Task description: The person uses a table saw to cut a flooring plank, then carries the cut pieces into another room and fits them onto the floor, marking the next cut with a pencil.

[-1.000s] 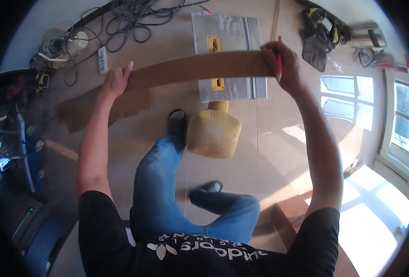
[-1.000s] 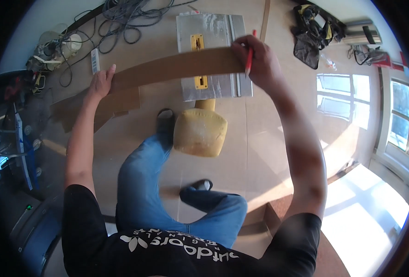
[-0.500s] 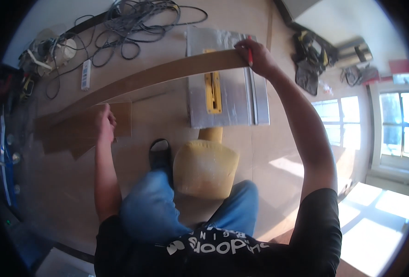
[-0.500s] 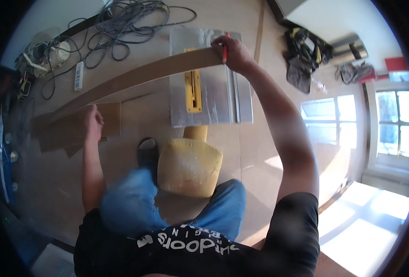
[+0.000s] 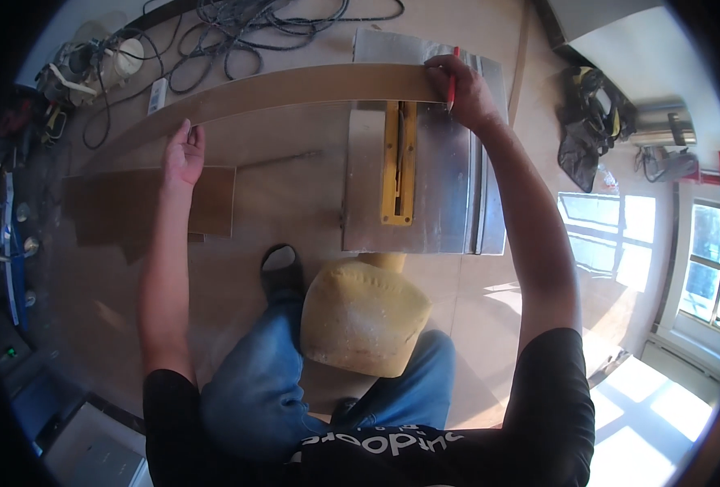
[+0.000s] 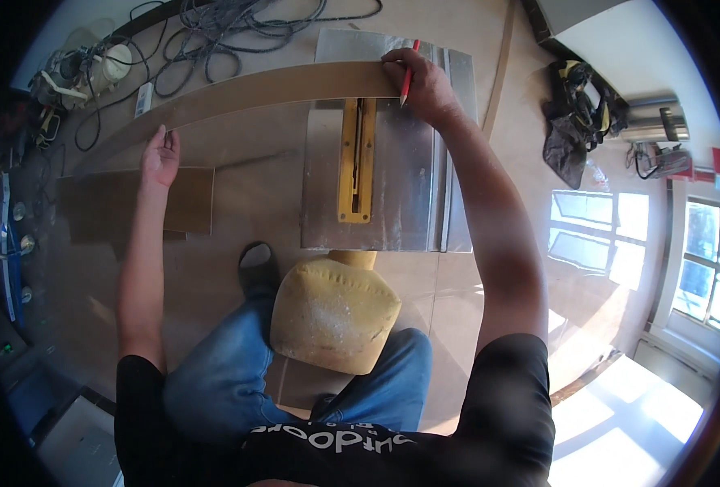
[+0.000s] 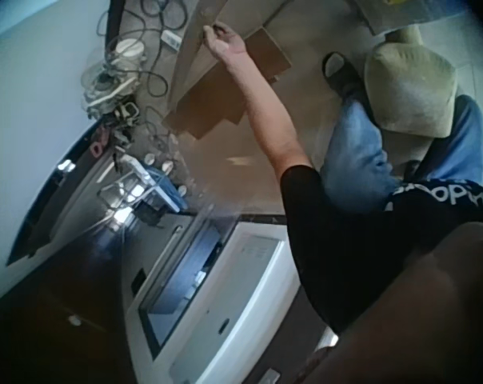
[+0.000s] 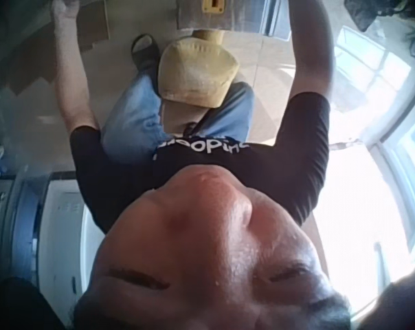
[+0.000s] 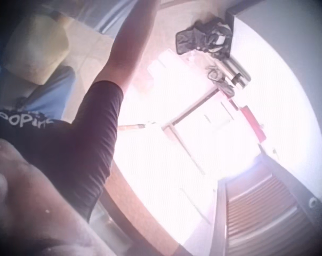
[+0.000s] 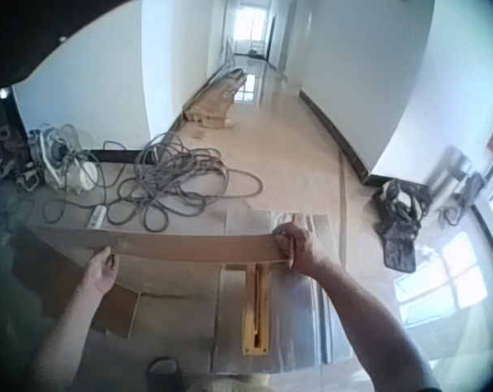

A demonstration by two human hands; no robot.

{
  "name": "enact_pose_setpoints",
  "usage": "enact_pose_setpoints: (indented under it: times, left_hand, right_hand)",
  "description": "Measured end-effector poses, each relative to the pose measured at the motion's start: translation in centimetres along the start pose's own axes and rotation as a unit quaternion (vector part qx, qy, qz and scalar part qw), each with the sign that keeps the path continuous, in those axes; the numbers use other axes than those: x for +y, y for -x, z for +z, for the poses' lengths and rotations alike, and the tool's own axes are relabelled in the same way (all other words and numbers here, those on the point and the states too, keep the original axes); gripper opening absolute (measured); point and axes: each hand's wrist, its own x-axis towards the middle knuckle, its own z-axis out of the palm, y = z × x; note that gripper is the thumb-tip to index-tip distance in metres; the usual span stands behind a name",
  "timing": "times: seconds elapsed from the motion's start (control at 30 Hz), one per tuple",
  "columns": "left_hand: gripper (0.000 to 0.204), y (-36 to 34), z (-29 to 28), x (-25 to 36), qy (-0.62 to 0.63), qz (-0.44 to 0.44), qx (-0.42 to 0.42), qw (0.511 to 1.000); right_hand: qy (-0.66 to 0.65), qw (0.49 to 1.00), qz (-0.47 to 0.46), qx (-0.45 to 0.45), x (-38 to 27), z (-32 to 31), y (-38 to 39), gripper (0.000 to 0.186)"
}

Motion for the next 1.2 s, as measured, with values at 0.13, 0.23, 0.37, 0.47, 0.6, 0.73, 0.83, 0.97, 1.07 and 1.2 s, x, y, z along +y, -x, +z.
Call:
enact_pose_setpoints:
  times: [0.13,0.23,0.37,0.47,0.6,0.73,0.83,0.97,1.07,1.2]
  left_hand:
    - [0.021,-0.3,1.7,1.0,-0.024,-0.011,-0.019,0.999]
    - [0.024,-0.4,2.6,1.1,-0.041,0.014,-0.021,0.999]
    - [0.028,-1.0,3.2,1.6,-0.058,0.049,-0.041,0.996]
    - [0.030,-0.9,4.1,1.3,-0.073,0.064,-0.042,0.994]
    - [0.029,-1.1,4.3,2.1,-0.090,0.074,-0.056,0.992]
    - [0.022,-1.6,3.8,3.7,-0.092,0.068,-0.049,0.992]
    - [0.021,-2.2,4.0,3.7,-0.083,0.054,-0.057,0.993]
    - [0.019,-2.3,4.2,3.4,-0.078,0.050,-0.038,0.995]
    - [0.018,-2.4,4.2,3.0,-0.078,0.050,-0.035,0.995]
    - [0.020,-2.6,3.9,3.9,-0.080,0.051,-0.044,0.995]
  right_hand:
    - [0.037,0.996,0.067,0.044,-0.6,0.4,0.8,0.026]
    - [0.057,0.997,-0.001,0.046,0.7,0.9,1.6,0.030]
    - [0.022,0.998,-0.042,0.032,1.0,0.4,2.7,0.031]
    - [0.054,0.991,-0.122,-0.018,1.2,-0.5,3.4,0.039]
    - [0.070,0.987,-0.142,-0.039,1.8,0.2,3.7,0.047]
    - [0.078,0.982,-0.165,-0.042,1.6,0.7,3.4,0.048]
    - [0.074,0.982,-0.165,-0.049,1.5,0.6,3.6,0.047]
    - [0.088,0.982,-0.162,-0.043,1.6,0.7,3.9,0.046]
    - [0.082,0.981,-0.171,-0.043,1.9,0.7,3.9,0.044]
    - [0.092,0.982,-0.162,-0.040,1.9,1.1,3.8,0.043]
